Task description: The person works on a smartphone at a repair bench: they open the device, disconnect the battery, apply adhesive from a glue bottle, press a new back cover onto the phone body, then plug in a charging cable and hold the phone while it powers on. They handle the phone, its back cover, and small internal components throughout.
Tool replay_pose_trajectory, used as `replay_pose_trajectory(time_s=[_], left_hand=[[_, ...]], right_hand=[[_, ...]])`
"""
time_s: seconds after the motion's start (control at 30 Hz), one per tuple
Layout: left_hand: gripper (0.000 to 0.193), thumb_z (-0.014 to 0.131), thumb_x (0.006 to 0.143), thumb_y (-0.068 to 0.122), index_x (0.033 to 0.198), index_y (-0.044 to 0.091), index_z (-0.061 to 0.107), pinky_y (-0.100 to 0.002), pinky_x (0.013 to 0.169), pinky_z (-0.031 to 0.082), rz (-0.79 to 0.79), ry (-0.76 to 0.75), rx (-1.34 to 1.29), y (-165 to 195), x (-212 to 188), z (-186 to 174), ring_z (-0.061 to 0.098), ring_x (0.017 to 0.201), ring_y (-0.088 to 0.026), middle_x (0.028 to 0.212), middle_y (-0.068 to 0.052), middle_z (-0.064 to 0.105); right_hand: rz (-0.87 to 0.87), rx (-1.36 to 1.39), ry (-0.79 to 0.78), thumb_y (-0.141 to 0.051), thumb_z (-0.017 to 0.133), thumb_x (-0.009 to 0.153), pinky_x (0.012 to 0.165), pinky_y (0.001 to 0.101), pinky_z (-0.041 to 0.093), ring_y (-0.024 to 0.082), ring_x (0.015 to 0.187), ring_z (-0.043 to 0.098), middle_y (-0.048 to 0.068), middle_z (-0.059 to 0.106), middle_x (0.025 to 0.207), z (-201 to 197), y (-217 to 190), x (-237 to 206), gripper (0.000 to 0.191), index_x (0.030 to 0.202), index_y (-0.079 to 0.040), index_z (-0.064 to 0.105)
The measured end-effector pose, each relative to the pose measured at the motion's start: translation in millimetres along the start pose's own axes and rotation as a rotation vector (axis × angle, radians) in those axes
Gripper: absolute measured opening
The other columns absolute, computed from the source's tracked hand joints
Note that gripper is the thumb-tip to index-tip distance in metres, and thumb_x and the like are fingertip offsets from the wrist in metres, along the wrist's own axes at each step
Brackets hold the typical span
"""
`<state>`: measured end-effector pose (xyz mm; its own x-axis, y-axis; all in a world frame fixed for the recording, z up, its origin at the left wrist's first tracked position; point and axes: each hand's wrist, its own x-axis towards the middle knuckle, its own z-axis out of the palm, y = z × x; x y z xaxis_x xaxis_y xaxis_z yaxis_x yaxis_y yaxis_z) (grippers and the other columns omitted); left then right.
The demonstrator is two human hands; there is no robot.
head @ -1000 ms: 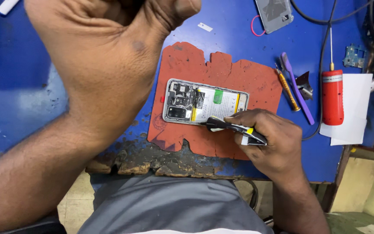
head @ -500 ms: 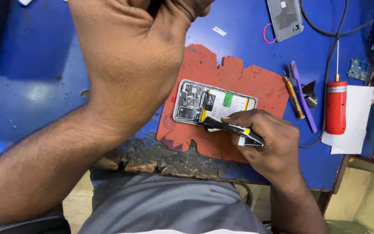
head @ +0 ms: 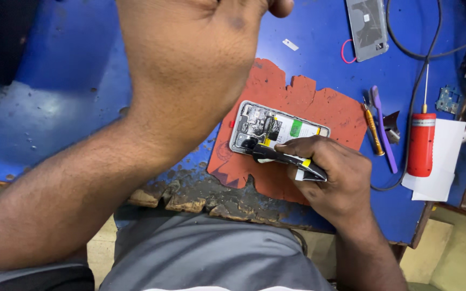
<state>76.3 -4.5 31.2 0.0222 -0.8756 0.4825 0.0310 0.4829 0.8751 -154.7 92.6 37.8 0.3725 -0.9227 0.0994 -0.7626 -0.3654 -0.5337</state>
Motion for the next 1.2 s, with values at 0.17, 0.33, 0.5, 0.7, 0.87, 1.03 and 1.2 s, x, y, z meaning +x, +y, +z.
replay_pose_trajectory(time_s=[0.17,0.33,0.5,0.7,0.87,1.03,1.2], left_hand=[[0.023,0.057,0.112,0.008,0.096,0.006,0.073,-0.021,0.06,0.049,-0.065,0.018,-0.056,1,2,5,0.065,0.068,-0.004,0.084,0.002,0.074],[0.025,0.054,0.113,0.008,0.095,0.006,0.071,-0.021,0.064,0.052,-0.048,0.031,-0.133,-1,0,8,0.068,0.072,-0.003,0.084,0.002,0.074],[0.025,0.054,0.114,0.006,0.096,0.005,0.071,-0.021,0.069,0.057,-0.037,0.048,-0.168,-1,-1,10,0.072,0.076,-0.004,0.086,0.001,0.075],[0.022,0.055,0.113,0.003,0.095,0.003,0.07,-0.021,0.072,0.061,-0.047,0.052,-0.224,-1,0,9,0.074,0.079,-0.006,0.086,-0.001,0.074],[0.023,0.056,0.114,0.004,0.095,0.002,0.069,-0.021,0.073,0.062,-0.031,0.056,-0.237,-1,0,10,0.075,0.081,-0.006,0.086,-0.002,0.074],[0.024,0.057,0.113,0.008,0.093,0.003,0.069,-0.02,0.07,0.059,-0.036,0.058,-0.227,-2,0,10,0.074,0.078,-0.006,0.082,-0.001,0.072],[0.025,0.057,0.115,0.01,0.095,0.002,0.069,-0.02,0.07,0.06,-0.015,0.067,-0.243,-2,0,12,0.076,0.079,-0.006,0.082,-0.001,0.073]], right_hand=[[-0.015,0.02,-0.006,0.006,0.074,0.081,0.077,0.0302,0.061,0.021,0.092,0.078,0.009,0.077,0.102,3,-5,5,0.018,0.094,-0.003,0.065],[-0.022,-0.008,-0.017,0.007,0.074,0.079,0.076,0.0307,0.06,0.022,0.092,0.078,0.009,0.077,0.102,5,-10,11,0.021,0.096,-0.003,0.068],[-0.024,-0.036,-0.036,0.006,0.075,0.075,0.077,0.0314,0.06,0.023,0.093,0.077,0.009,0.077,0.102,6,-14,16,0.025,0.097,-0.003,0.069],[-0.023,-0.056,-0.038,0.004,0.077,0.076,0.076,0.0313,0.059,0.023,0.092,0.077,0.009,0.077,0.103,5,-14,21,0.024,0.098,-0.003,0.07],[-0.038,-0.064,-0.028,0.003,0.079,0.078,0.077,0.0309,0.059,0.022,0.093,0.077,0.008,0.077,0.103,4,-11,25,0.021,0.095,-0.003,0.068],[-0.037,-0.072,-0.013,0.003,0.08,0.077,0.078,0.0313,0.06,0.022,0.093,0.077,0.008,0.076,0.102,3,-8,28,0.021,0.093,-0.003,0.068],[-0.045,-0.083,-0.006,0.006,0.077,0.076,0.081,0.0311,0.06,0.022,0.095,0.077,0.008,0.076,0.104,2,-6,33,0.024,0.096,-0.002,0.067]])
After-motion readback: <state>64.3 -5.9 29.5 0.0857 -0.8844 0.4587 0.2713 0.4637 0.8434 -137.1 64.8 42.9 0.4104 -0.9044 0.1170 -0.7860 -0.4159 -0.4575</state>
